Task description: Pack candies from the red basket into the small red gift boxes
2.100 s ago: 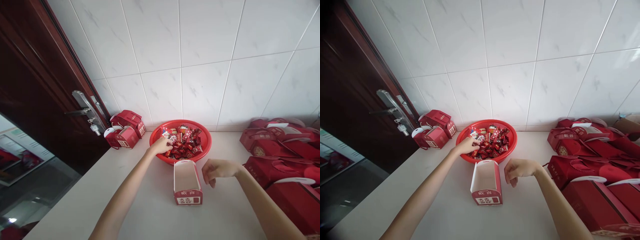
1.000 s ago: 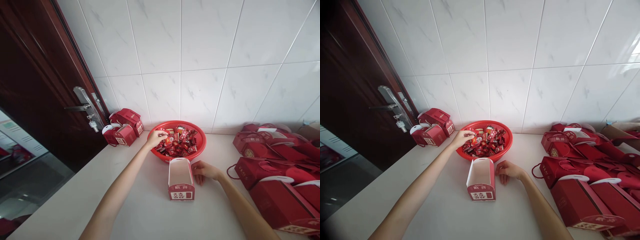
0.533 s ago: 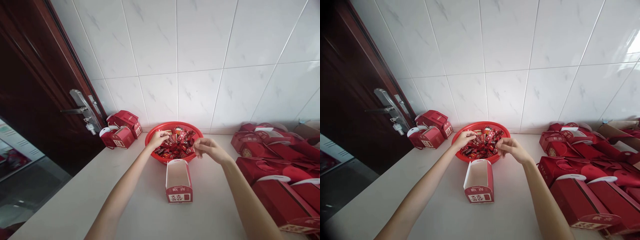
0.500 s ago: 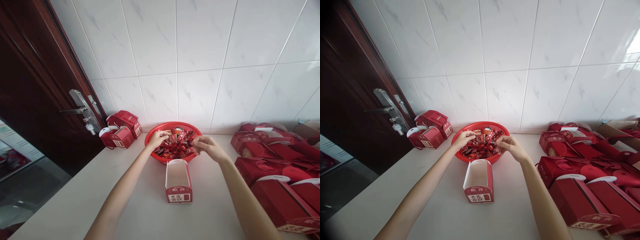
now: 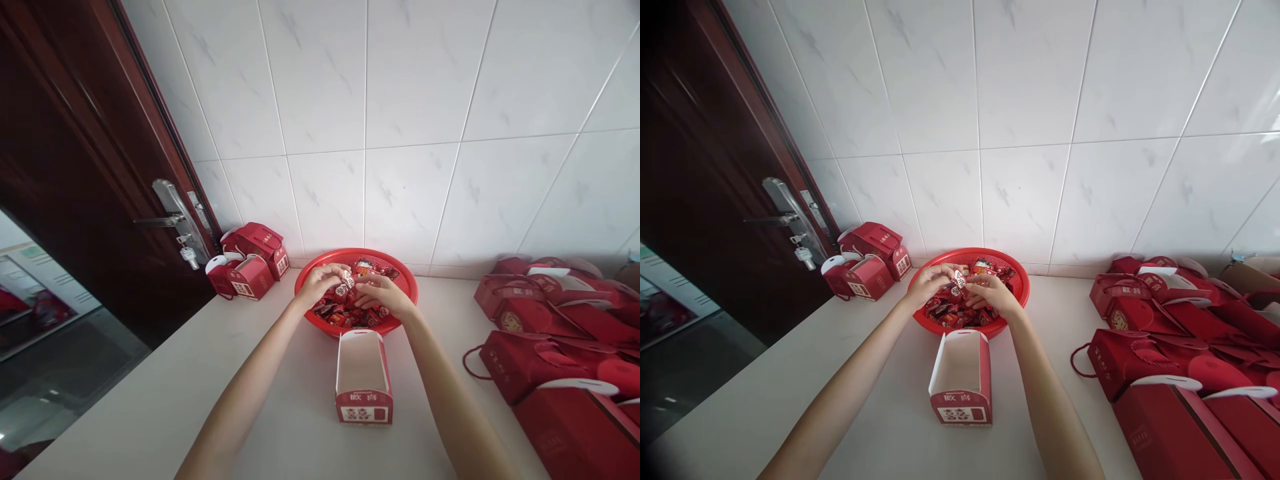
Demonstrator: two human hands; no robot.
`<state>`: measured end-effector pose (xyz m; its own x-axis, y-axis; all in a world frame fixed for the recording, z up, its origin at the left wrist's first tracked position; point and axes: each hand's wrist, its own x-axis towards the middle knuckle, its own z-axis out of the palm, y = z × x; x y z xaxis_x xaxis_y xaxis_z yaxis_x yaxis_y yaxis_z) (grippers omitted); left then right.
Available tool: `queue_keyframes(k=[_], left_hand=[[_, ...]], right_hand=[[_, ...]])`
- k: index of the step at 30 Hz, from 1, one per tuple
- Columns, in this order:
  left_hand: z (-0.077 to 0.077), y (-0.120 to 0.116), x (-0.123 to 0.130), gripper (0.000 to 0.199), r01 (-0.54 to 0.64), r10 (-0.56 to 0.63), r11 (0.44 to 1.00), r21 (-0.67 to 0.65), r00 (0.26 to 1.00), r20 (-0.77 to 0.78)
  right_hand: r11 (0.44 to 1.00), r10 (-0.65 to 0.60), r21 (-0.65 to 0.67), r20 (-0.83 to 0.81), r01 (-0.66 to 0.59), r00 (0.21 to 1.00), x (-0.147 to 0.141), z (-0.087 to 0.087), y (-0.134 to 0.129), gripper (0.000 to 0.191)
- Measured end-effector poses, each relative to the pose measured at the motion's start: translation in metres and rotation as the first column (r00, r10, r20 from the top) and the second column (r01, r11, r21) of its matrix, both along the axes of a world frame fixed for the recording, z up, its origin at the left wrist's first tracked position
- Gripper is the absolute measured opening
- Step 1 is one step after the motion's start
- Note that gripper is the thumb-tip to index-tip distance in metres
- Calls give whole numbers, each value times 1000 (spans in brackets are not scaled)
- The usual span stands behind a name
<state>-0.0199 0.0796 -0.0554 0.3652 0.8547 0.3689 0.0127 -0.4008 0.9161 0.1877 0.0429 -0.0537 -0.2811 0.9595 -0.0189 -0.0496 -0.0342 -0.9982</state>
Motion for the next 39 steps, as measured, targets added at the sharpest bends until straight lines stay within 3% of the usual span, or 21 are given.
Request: queue_keyframes(k=[6, 12, 17, 20, 25, 32, 39], left_hand=[[-1, 1, -1, 13, 45, -45, 999, -8, 998, -47], [-5, 4, -1, 47, 11, -16, 999, -49, 995, -103], [-12, 9, 0, 35, -44, 39, 999, -13, 966, -256], [-13, 9, 3, 24, -18, 25, 1000, 21, 915, -402], [-10, 5, 9, 21, 77, -51, 997, 15, 785, -617], [-12, 3, 9, 32, 43, 36, 996, 82, 630, -776], [-15, 5, 10, 61, 61, 52, 992, 107, 584, -810]], right_hand=[[989, -130, 46, -147, 138, 981, 9, -5, 3, 43], [972, -201, 87, -190, 220, 961, 7, -6, 2, 46], [921, -352, 106, -186, 375, 917, 7, -10, 5, 36], [879, -440, 116, -172, 462, 881, 7, -12, 8, 27], [845, -506, 141, -105, 516, 856, 7, -12, 8, 27], [814, -569, 200, 84, 545, 818, 6, -13, 7, 26], [802, -596, 299, 345, 517, 725, 4, -6, 1, 20]])
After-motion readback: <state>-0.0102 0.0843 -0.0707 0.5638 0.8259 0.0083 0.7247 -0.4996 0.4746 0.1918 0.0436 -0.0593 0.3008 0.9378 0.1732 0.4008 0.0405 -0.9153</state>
